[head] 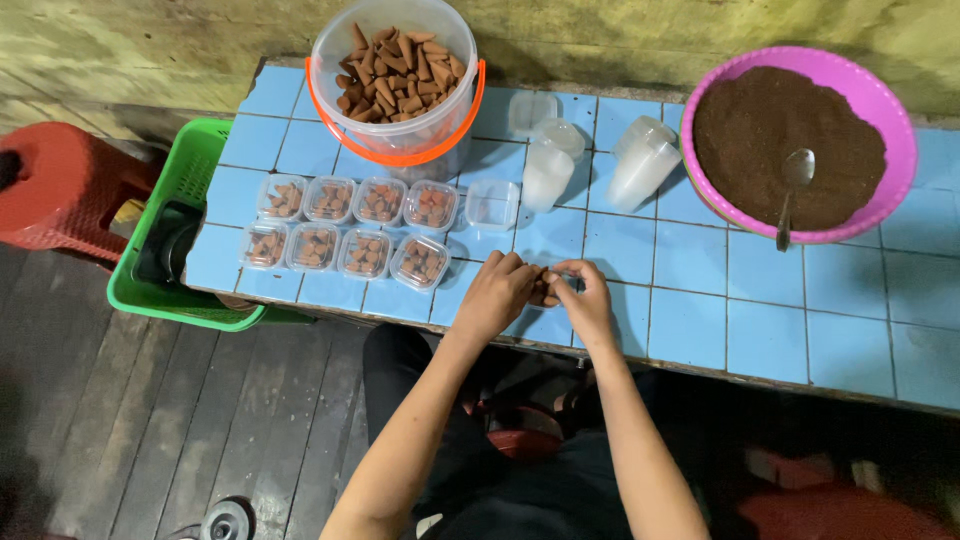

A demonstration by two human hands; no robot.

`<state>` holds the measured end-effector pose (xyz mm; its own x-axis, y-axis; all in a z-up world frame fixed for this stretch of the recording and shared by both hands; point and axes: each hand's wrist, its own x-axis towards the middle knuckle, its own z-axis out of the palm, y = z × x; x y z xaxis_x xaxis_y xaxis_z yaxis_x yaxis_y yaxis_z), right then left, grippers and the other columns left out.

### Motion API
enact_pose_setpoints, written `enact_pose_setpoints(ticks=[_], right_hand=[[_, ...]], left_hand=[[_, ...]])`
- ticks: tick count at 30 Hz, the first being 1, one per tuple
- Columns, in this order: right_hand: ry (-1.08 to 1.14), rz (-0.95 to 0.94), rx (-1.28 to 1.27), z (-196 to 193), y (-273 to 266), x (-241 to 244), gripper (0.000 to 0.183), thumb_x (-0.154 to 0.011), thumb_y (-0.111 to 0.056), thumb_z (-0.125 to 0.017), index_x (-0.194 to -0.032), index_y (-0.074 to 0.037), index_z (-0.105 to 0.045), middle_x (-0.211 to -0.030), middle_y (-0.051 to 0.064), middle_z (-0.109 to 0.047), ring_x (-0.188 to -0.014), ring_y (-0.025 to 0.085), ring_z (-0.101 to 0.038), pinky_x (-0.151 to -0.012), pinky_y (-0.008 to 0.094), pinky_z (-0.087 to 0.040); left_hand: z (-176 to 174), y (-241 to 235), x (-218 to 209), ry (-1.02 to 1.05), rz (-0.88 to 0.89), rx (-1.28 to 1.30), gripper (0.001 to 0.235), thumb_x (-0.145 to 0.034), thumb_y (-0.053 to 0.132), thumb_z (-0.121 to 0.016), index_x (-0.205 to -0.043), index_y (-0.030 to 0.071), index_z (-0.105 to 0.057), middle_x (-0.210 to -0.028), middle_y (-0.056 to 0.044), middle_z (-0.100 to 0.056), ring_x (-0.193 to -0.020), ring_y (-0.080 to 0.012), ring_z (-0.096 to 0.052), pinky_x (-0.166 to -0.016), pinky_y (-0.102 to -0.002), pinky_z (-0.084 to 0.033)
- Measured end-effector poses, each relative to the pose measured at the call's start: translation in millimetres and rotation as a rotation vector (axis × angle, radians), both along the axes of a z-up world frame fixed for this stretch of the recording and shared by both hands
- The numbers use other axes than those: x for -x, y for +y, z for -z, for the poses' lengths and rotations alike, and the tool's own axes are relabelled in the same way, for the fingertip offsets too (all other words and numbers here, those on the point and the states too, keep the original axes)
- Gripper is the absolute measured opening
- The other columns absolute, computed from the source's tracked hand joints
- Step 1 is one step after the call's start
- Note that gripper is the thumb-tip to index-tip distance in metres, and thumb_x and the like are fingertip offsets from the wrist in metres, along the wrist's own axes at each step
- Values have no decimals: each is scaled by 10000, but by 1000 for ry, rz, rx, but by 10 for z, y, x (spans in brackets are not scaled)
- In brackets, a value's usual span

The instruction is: The person repeatedly scoops brown cone-shaped snacks from a large bucket and places them into small clear plastic containers on a tiled table. The person then closes the containers and arranges them in rows.

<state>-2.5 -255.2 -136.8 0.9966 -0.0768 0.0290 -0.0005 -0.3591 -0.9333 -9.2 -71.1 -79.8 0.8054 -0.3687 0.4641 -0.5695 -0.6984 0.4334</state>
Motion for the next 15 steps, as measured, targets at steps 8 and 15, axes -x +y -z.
enact_pose_setpoints(ticks=[8, 15], right_hand=[[-10, -20, -70, -23, -11, -9, 168, -917, -209, -724, -1061, -122, -715, -1078, 77, -658, -1135, 265, -576, -1067, 414, -408], [-32, -31, -223, -197, -65, 92, 201, -965, -145, -651, -1156, -112, -702, -1101, 45, -663, -1096, 141, -575, -1041, 319, -408]], left_hand=[[128, 10, 5, -68, -33, 6, 73, -879, 73, -700, -877, 143, -678, -835, -41, -525, -753, -218, -499, -717, -339, -432], [97, 166, 136, 68, -112, 263, 63, -882, 89, -699, -893, 127, -650, -869, -42, -529, -808, -263, -556, -748, -362, -474]])
